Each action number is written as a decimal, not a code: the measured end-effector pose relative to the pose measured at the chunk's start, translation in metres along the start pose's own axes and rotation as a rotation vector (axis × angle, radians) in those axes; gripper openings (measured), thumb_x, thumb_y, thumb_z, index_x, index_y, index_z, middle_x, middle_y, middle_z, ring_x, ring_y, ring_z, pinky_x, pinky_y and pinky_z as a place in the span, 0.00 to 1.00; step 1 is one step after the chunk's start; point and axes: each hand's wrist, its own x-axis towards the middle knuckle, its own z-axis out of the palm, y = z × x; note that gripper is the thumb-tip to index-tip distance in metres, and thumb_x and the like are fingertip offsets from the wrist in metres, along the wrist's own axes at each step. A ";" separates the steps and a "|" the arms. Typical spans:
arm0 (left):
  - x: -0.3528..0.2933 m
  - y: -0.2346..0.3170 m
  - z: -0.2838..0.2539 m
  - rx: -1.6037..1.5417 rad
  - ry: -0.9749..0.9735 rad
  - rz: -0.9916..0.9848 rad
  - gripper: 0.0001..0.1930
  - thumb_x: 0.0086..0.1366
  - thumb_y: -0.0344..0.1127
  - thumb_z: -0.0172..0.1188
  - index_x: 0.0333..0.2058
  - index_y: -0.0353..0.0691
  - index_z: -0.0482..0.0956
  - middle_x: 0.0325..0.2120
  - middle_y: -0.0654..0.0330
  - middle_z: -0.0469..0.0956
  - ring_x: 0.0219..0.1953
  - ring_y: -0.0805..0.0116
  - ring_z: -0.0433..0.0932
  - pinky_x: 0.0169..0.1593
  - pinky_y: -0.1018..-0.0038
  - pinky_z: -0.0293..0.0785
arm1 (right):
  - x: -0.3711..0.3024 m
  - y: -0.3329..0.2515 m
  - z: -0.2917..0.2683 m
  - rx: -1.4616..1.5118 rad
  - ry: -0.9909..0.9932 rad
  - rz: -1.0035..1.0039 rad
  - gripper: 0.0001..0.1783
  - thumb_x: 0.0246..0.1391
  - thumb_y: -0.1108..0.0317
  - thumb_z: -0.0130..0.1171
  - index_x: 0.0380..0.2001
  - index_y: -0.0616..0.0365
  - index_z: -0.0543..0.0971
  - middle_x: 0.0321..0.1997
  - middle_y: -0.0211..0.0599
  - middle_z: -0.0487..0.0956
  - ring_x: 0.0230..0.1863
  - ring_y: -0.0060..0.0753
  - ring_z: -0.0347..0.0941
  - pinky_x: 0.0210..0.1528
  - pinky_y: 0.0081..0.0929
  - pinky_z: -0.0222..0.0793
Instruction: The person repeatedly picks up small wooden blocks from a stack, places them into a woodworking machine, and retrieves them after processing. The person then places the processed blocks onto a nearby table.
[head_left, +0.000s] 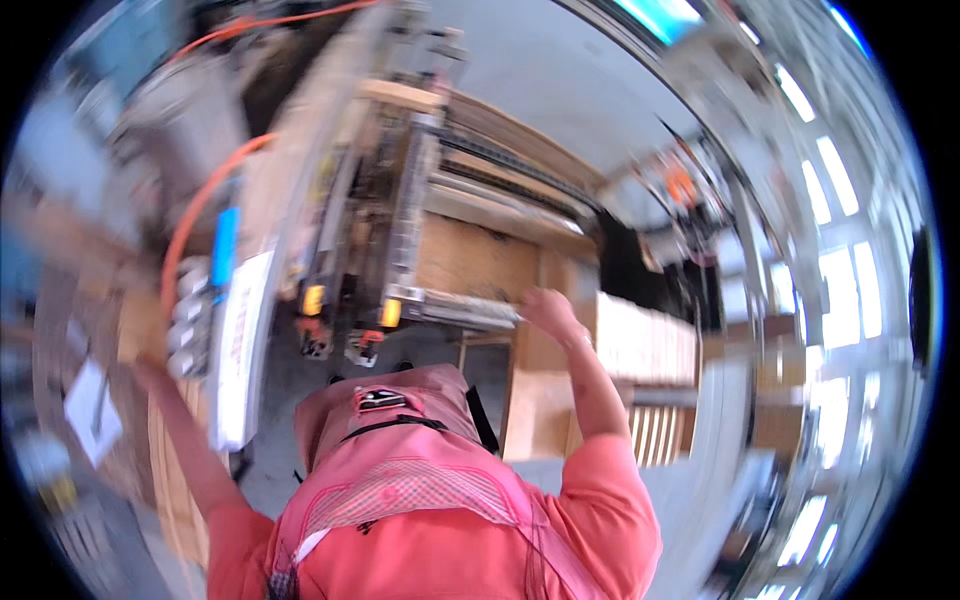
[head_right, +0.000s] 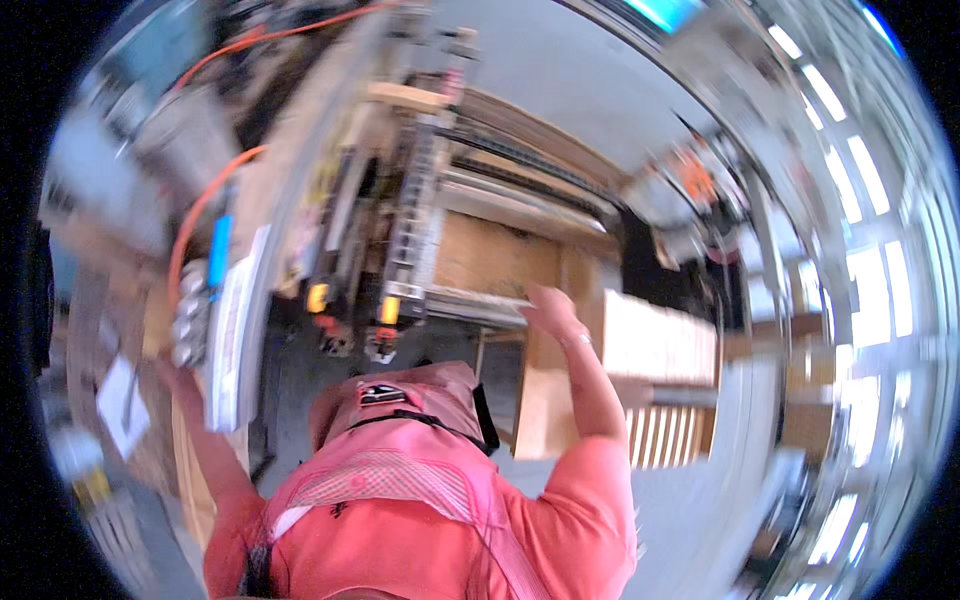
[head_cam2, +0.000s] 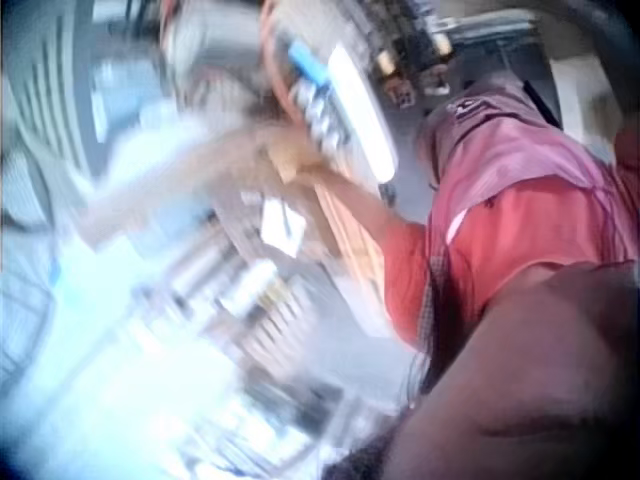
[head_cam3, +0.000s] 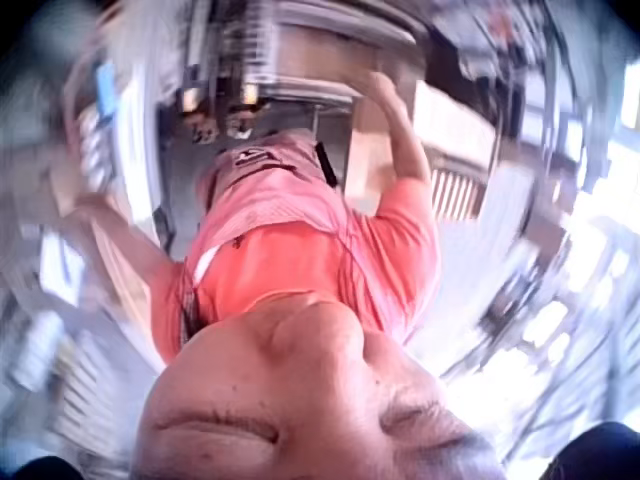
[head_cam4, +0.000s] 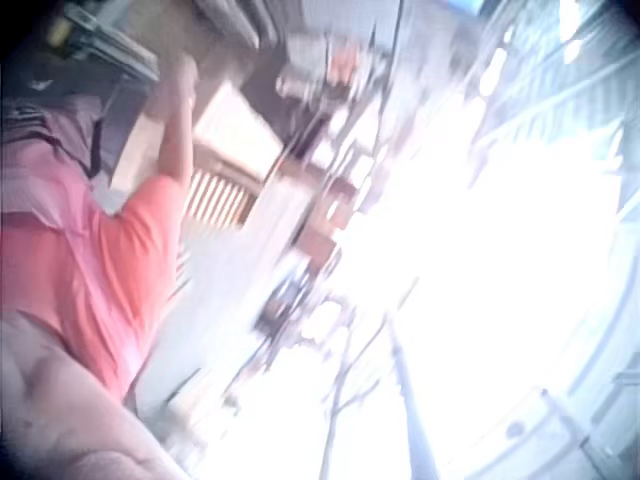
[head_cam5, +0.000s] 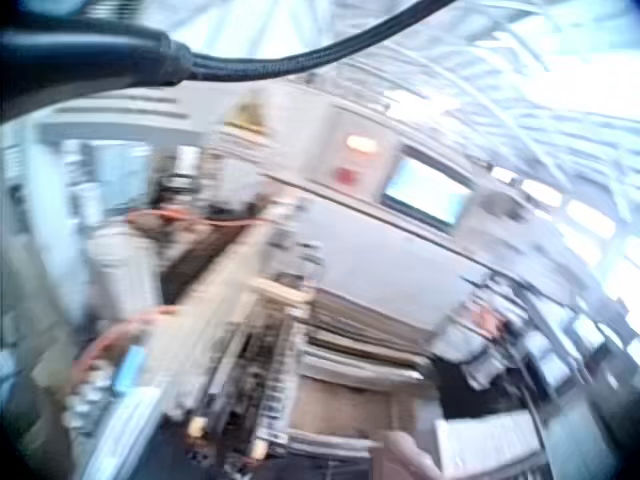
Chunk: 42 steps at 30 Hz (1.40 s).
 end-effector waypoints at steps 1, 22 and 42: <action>0.020 -0.022 0.039 0.036 -0.100 -0.054 0.18 0.60 0.42 0.50 0.43 0.34 0.73 0.39 0.45 0.75 0.39 0.54 0.75 0.44 0.63 0.72 | -0.011 0.005 0.008 0.051 0.044 -0.018 0.19 0.43 0.52 0.58 0.30 0.57 0.75 0.33 0.48 0.77 0.39 0.52 0.72 0.40 0.43 0.67; -0.372 -0.270 0.084 1.085 -0.756 -0.143 0.17 0.61 0.31 0.50 0.48 0.33 0.70 0.45 0.57 0.73 0.49 0.68 0.69 0.55 0.73 0.61 | -0.402 0.144 0.314 1.947 0.620 1.618 0.17 0.57 0.60 0.44 0.40 0.62 0.73 0.38 0.41 0.76 0.36 0.40 0.75 0.33 0.31 0.71; -0.763 -0.709 0.200 1.711 -1.852 -1.062 0.28 0.63 0.51 0.45 0.55 0.37 0.64 0.55 0.58 0.64 0.56 0.70 0.61 0.58 0.69 0.55 | -0.370 0.235 0.395 2.289 1.224 1.517 0.26 0.57 0.46 0.36 0.53 0.50 0.64 0.53 0.37 0.67 0.50 0.41 0.64 0.49 0.48 0.60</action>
